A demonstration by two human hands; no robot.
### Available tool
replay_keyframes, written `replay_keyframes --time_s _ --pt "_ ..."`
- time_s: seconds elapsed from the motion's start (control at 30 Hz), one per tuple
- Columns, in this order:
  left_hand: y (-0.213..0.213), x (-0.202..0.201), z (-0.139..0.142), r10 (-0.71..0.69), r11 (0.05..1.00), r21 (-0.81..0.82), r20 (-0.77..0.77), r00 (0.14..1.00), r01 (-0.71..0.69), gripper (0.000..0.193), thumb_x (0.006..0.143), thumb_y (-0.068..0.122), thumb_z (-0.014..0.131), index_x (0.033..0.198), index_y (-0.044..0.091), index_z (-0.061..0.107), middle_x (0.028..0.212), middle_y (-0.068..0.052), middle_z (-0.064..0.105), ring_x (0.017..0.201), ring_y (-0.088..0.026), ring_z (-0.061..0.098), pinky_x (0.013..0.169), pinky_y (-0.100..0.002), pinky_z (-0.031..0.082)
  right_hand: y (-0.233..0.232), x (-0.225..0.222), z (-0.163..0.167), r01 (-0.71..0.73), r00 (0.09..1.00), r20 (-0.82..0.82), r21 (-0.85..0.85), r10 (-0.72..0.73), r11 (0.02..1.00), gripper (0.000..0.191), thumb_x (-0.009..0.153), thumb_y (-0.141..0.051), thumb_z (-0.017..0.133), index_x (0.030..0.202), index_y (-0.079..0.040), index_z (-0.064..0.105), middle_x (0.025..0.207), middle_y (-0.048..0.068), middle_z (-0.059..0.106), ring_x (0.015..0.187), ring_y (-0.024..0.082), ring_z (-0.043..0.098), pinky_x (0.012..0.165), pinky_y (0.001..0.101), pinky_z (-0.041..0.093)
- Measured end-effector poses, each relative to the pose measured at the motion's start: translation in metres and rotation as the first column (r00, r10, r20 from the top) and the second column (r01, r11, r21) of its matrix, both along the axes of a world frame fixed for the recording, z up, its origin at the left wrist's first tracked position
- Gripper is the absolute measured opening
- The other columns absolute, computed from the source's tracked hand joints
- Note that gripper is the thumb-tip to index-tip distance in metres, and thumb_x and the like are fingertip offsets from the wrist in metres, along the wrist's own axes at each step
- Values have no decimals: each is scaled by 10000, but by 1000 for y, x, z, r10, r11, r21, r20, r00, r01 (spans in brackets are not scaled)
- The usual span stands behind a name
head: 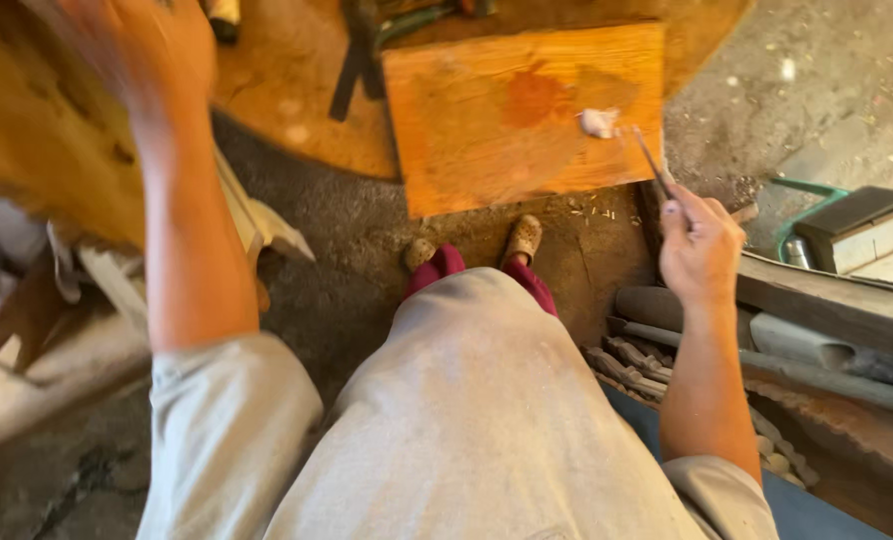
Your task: The person scoops wood filler from a can with a knife, mixes it on a wooden board, then spreads the filler over a carved wooden furniture component, working the filler into the surface before setting the board down on a workbench.
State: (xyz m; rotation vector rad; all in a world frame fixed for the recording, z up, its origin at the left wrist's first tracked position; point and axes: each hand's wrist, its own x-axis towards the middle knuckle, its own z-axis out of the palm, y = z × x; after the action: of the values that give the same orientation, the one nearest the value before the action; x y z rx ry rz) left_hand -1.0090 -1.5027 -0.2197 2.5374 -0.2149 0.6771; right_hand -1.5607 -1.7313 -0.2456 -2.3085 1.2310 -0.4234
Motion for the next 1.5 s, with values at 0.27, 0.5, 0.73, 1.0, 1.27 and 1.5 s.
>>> replay_keyframes --time_s 0.27,0.5,0.73,1.0,1.27,1.5 --pt "-12 -21 -57 -385 874 202 -267 883 442 415 947 197 810 1263 -12 640 1170 -270 637 1029 -470 671 838 -549 563 -2 22 13 -145 973 -200 -155 112 977 355 963 -109 721 1316 -134 749 1059 161 675 845 337 682 758 433 555" --pt "20 -37 -41 -629 648 -535 28 777 543 243 1049 98 836 1239 4 716 1218 -123 666 1041 -234 711 903 -379 623 -13 17 24 -233 954 -236 -183 187 955 408 1013 -17 635 1305 -270 765 1071 72 672 868 265 700 736 380 580" --pt "-18 -157 4 -942 -23 -959 116 315 283 152 1164 231 528 1272 136 479 896 -91 641 744 -242 696 614 -343 585 -17 24 68 -210 965 -207 -228 164 951 430 898 6 696 1278 -186 754 1051 95 675 855 254 699 750 383 567" --pt "-69 -300 11 -967 137 -581 -253 -17 802 438 870 91 748 1303 72 685 1138 -154 715 1038 -327 706 858 -398 578 10 83 51 -202 965 237 399 113 894 216 918 -232 760 1067 -75 767 924 69 794 825 149 739 778 313 605" --pt "-94 -338 12 -963 153 -221 -251 95 963 339 875 194 781 1172 51 700 1084 -157 729 925 -358 705 783 -444 568 14 52 56 -191 973 194 382 124 904 305 930 -403 742 932 -99 758 823 135 737 776 301 744 719 377 567" --pt "-125 -340 -1 -706 298 -406 -703 -87 864 383 866 270 743 1224 137 723 812 -157 756 759 -293 745 695 -418 586 1 21 44 -344 840 525 325 134 881 261 944 -280 738 1125 -92 728 1020 105 746 977 248 740 886 356 575"
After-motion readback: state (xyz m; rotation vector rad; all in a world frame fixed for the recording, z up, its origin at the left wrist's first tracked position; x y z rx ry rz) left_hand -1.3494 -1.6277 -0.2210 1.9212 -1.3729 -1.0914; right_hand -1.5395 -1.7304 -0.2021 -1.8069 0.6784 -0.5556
